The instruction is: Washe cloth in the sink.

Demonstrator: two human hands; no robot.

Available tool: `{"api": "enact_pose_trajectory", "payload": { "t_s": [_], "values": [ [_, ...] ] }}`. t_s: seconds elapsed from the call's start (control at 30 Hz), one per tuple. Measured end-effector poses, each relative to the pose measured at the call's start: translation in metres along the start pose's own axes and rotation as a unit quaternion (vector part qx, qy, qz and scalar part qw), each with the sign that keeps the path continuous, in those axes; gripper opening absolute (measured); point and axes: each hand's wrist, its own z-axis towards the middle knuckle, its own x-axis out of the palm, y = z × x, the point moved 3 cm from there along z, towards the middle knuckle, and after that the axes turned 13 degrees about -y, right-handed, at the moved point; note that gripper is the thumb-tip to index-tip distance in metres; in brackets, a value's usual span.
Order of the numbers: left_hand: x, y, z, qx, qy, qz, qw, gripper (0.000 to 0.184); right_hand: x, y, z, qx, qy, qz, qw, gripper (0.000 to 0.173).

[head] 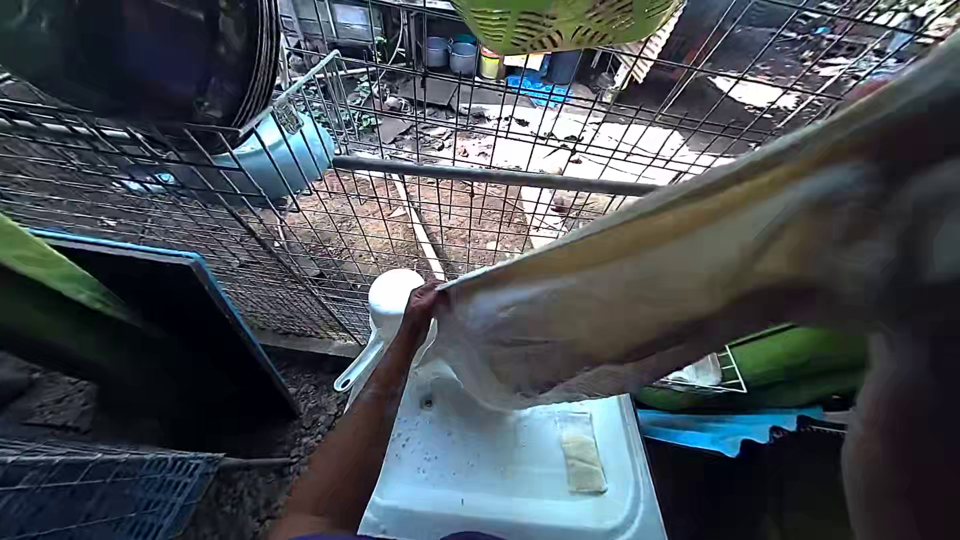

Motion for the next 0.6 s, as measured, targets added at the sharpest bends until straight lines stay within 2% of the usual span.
{"api": "enact_pose_trajectory", "payload": {
  "t_s": [0.03,0.07,0.13,0.2,0.27,0.3,0.37,0.47,0.53,0.6],
  "values": [
    [0.000,0.016,0.001,-0.017,0.020,0.101,0.995,0.026,0.006,-0.026,-0.019,0.015,0.017,-0.044,0.999,0.015],
    [-0.001,0.036,0.001,-0.040,0.051,0.210,0.976,0.033,0.009,-0.059,-0.037,0.053,0.072,-0.072,0.993,0.017],
    [0.000,0.072,-0.005,-0.104,0.110,0.356,0.922,0.049,0.007,-0.151,-0.077,0.170,0.154,-0.118,0.966,0.023],
    [0.005,0.094,-0.022,-0.129,0.130,0.356,0.916,0.064,-0.003,-0.253,-0.119,0.296,0.160,-0.216,0.916,0.023],
    [0.014,0.104,-0.039,-0.133,0.157,0.312,0.927,0.069,-0.019,-0.349,-0.156,0.407,0.084,-0.271,0.868,0.028],
    [0.022,0.108,-0.044,-0.125,0.176,0.293,0.931,0.069,-0.025,-0.381,-0.167,0.441,0.039,-0.270,0.855,0.028],
    [0.041,0.112,-0.042,-0.098,0.204,0.242,0.943,0.070,-0.023,-0.405,-0.162,0.458,0.006,-0.261,0.850,0.031],
    [0.070,0.106,-0.031,-0.063,0.208,0.152,0.964,0.065,-0.011,-0.398,-0.130,0.402,0.073,-0.276,0.870,0.034],
    [0.088,0.097,-0.023,-0.040,0.232,0.178,0.955,0.056,-0.020,-0.387,-0.109,0.348,0.130,-0.355,0.858,0.045],
    [0.102,0.091,-0.018,-0.017,0.251,0.256,0.933,0.039,-0.038,-0.387,-0.104,0.336,0.111,-0.366,0.861,0.028]
  ]
}}
